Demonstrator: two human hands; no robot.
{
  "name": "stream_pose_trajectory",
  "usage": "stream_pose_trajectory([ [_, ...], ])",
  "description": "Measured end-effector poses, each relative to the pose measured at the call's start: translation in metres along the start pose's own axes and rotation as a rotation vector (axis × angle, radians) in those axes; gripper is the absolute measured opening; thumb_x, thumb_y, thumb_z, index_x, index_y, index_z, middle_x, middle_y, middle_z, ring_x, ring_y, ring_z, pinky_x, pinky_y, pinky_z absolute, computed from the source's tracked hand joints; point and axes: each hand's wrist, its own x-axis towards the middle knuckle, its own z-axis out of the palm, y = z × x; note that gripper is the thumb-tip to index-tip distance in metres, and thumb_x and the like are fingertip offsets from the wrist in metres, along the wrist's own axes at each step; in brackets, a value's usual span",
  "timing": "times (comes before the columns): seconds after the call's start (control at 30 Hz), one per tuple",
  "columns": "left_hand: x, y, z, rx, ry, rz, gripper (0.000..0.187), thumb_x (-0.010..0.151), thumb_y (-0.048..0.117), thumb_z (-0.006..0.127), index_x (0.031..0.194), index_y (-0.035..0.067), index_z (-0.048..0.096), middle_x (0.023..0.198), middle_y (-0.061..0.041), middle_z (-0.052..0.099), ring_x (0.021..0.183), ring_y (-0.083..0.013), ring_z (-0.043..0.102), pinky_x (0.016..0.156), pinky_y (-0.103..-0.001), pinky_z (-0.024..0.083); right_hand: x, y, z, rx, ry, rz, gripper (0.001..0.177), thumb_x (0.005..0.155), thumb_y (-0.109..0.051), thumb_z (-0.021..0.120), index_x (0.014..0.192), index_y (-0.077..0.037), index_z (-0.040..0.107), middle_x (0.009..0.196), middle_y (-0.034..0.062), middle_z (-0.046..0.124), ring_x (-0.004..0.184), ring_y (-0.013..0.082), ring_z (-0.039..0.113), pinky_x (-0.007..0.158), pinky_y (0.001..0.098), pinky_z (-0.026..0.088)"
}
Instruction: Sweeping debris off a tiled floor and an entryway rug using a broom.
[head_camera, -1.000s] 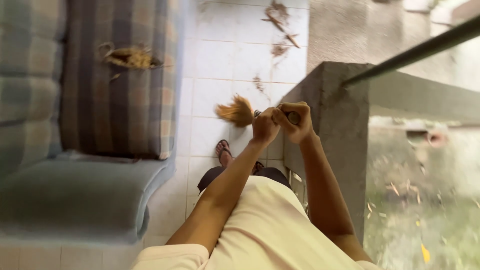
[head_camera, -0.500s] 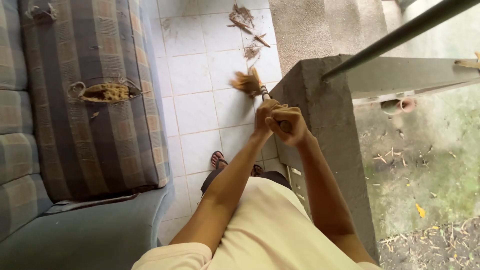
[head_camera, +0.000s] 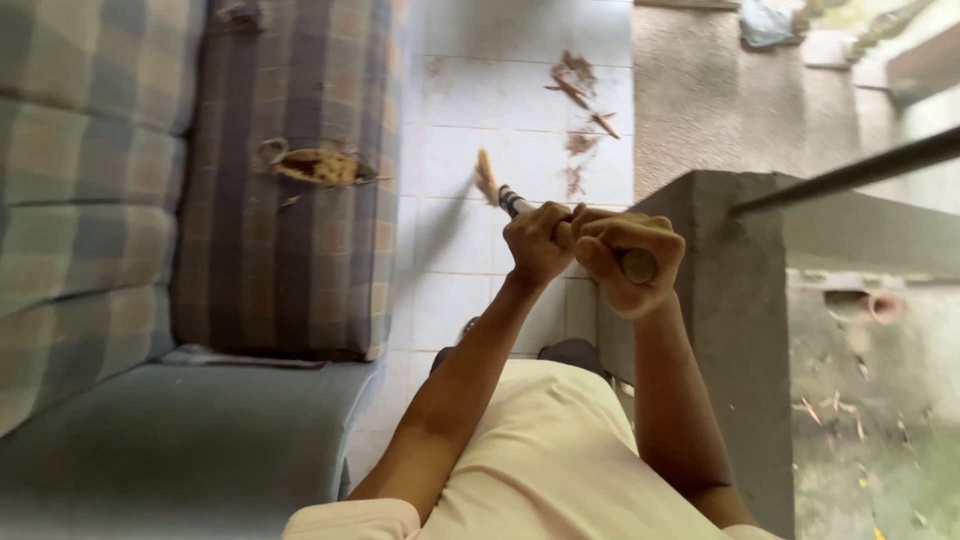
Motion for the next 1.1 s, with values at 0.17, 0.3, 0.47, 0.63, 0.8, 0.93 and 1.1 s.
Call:
stream_pose_trajectory([
  [0.17, 0.007, -0.024, -0.038, 0.156, 0.100, -0.034, 0.028, 0.089, 0.022, 0.078, 0.071, 0.013, 0.057, 0.066, -0.006, 0.062, 0.057, -0.0281, 0.061, 0.056, -0.039, 0.047, 0.008, 0.026, 0.029, 0.107, -0.054, 0.061, 0.015, 0.094, 0.004, 0.063, 0.082, 0.012, 0.063, 0.069, 0.0125, 0.058, 0.061, 0.0180, 0.053, 0.060, 0.0311, 0.045],
  [0.3, 0.007, -0.047, -0.053, 0.293, 0.162, -0.129, 0.031, 0.089, 0.026, 0.079, 0.071, 0.013, 0.057, 0.063, -0.006, 0.061, 0.056, -0.0287, 0.060, 0.055, -0.040, 0.048, 0.016, 0.056, 0.045, 0.171, -0.095, 0.133, 0.015, 0.095, 0.003, 0.062, 0.086, 0.014, 0.067, 0.066, 0.0103, 0.058, 0.057, 0.0138, 0.050, 0.055, 0.0289, 0.041],
  [0.47, -0.002, -0.082, -0.039, 0.400, 0.120, -0.259, 0.032, 0.091, 0.031, 0.077, 0.072, 0.013, 0.059, 0.063, -0.007, 0.063, 0.058, -0.0312, 0.062, 0.055, -0.042, 0.048, 0.015, 0.105, 0.041, 0.257, -0.133, 0.183, 0.017, 0.099, 0.001, 0.062, 0.088, 0.012, 0.068, 0.066, 0.0086, 0.059, 0.059, 0.0116, 0.049, 0.056, 0.0284, 0.042],
  [0.63, -0.007, -0.104, 0.010, 0.372, -0.011, -0.390, 0.033, 0.094, 0.034, 0.072, 0.074, 0.011, 0.061, 0.071, -0.009, 0.066, 0.065, -0.0333, 0.064, 0.058, -0.043, 0.050, 0.014, 0.153, 0.003, 0.124, -0.147, 0.298, 0.020, 0.098, -0.002, 0.065, 0.080, 0.007, 0.069, 0.060, 0.0067, 0.058, 0.053, 0.0071, 0.047, 0.050, 0.0262, 0.038],
  [0.8, 0.000, -0.121, 0.080, 0.239, -0.281, -0.374, 0.025, 0.095, 0.030, 0.066, 0.081, 0.009, 0.065, 0.087, -0.011, 0.070, 0.077, -0.0343, 0.067, 0.065, -0.044, 0.052, 0.014, 0.196, -0.053, -0.079, -0.120, 0.358, 0.027, 0.094, -0.004, 0.068, 0.069, 0.001, 0.059, 0.054, 0.0067, 0.042, 0.049, 0.0081, 0.036, 0.047, 0.0285, 0.029],
  [0.93, 0.008, -0.135, 0.143, 0.227, -0.428, -0.299, 0.021, 0.091, 0.028, 0.067, 0.083, 0.009, 0.068, 0.087, -0.013, 0.069, 0.077, -0.0346, 0.068, 0.066, -0.044, 0.054, 0.023, 0.218, -0.096, -0.137, -0.066, 0.337, 0.030, 0.092, -0.002, 0.067, 0.067, -0.001, 0.052, 0.056, 0.0069, 0.039, 0.049, 0.0105, 0.034, 0.047, 0.0304, 0.028],
  [1.1, 0.034, -0.121, 0.201, 0.099, -0.496, -0.301, 0.026, 0.093, 0.029, 0.070, 0.081, 0.006, 0.068, 0.083, -0.014, 0.070, 0.077, -0.0328, 0.069, 0.067, -0.042, 0.055, 0.028, 0.238, -0.144, -0.246, -0.026, 0.367, 0.032, 0.092, -0.001, 0.070, 0.064, -0.002, 0.053, 0.051, 0.0075, 0.036, 0.047, 0.0150, 0.030, 0.048, 0.0325, 0.027],
])
